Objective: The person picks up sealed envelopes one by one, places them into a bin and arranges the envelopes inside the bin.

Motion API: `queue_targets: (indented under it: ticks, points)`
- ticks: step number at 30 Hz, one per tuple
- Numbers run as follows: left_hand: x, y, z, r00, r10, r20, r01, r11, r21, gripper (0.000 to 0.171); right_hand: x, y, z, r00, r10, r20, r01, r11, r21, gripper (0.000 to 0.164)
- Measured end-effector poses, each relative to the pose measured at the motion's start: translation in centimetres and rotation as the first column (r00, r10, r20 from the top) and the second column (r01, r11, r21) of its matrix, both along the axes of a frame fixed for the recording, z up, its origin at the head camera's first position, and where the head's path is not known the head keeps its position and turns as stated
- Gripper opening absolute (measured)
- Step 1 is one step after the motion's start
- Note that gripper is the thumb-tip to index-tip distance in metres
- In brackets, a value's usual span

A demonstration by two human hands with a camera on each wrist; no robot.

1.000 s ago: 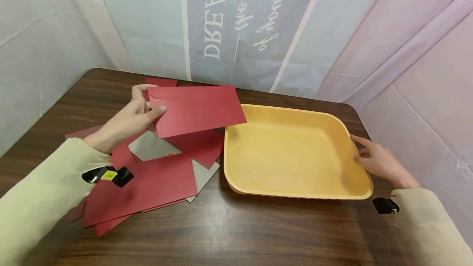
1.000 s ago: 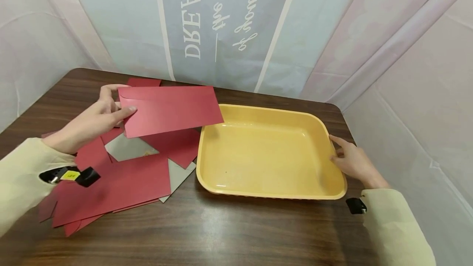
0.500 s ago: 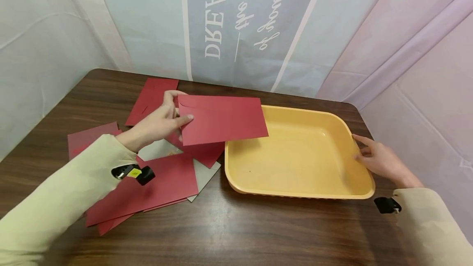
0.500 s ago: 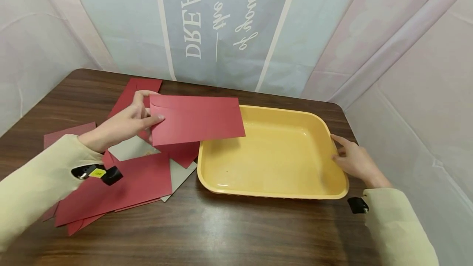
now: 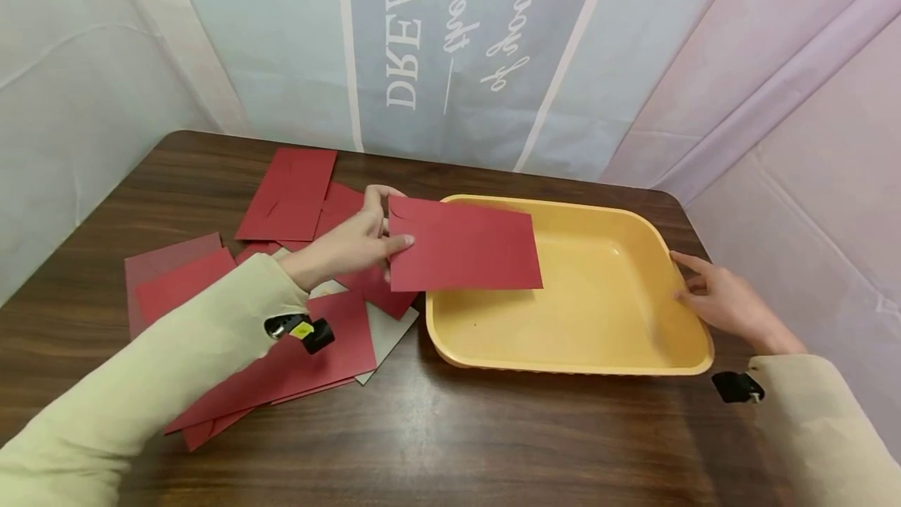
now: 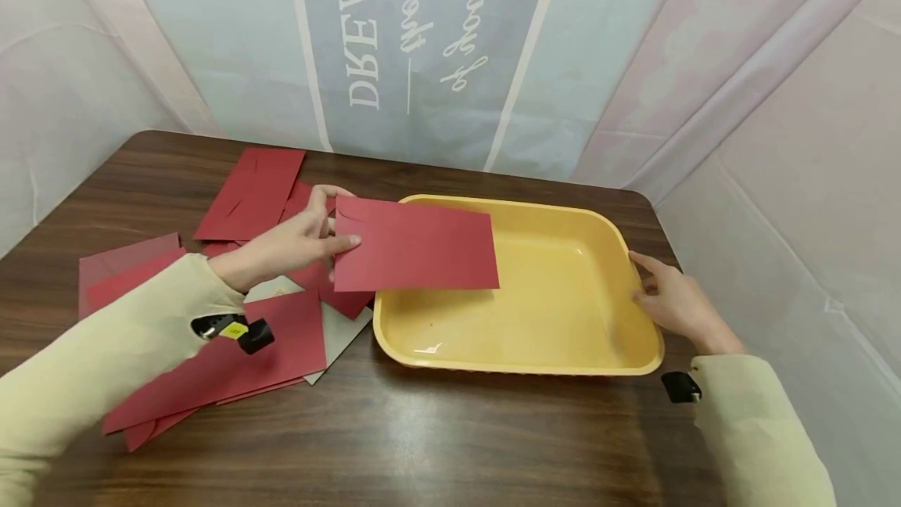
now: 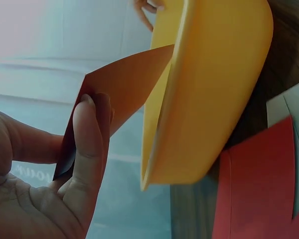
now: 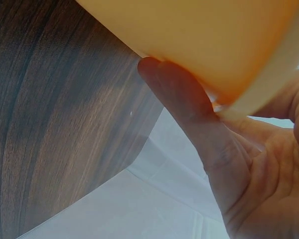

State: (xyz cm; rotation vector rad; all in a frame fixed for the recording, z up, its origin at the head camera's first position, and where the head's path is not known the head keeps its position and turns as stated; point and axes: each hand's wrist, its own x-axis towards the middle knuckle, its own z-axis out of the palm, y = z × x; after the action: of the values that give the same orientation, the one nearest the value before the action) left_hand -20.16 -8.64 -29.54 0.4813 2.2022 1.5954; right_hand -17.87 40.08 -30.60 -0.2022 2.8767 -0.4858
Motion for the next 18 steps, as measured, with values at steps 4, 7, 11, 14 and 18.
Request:
queue_targets:
  ticks: [4,7,11,14,18]
  points:
    - [-0.1,1.4,-0.2,1.0,-0.02,0.013,0.02,1.0,0.004,0.057,-0.1,0.1,0.0,1.0,0.001,0.0,-0.001,1.0,0.0,0.066]
    - [-0.2,2.5,-0.2,0.999,-0.039,0.02,0.04,0.999,-0.009,0.057,-0.2,0.1,0.0,1.0,0.004,-0.005,-0.004,1.0,0.006,0.066]
    - [-0.2,3.8,-0.1,0.997,-0.07,0.031,0.071,0.997,-0.031,0.058,-0.2,0.1,-0.1,1.0,0.005,-0.013,-0.005,1.0,0.009,0.066]
    - [-0.3,4.5,-0.1,0.995,-0.086,0.043,0.088,0.995,-0.041,0.057,-0.2,0.1,-0.1,1.0,0.001,-0.011,-0.001,1.0,0.006,0.066]
    - [-0.5,5.3,-0.2,0.995,-0.089,0.053,0.092,0.994,-0.053,0.056,-0.1,0.1,0.0,1.0,-0.008,-0.005,0.008,1.0,0.004,0.066]
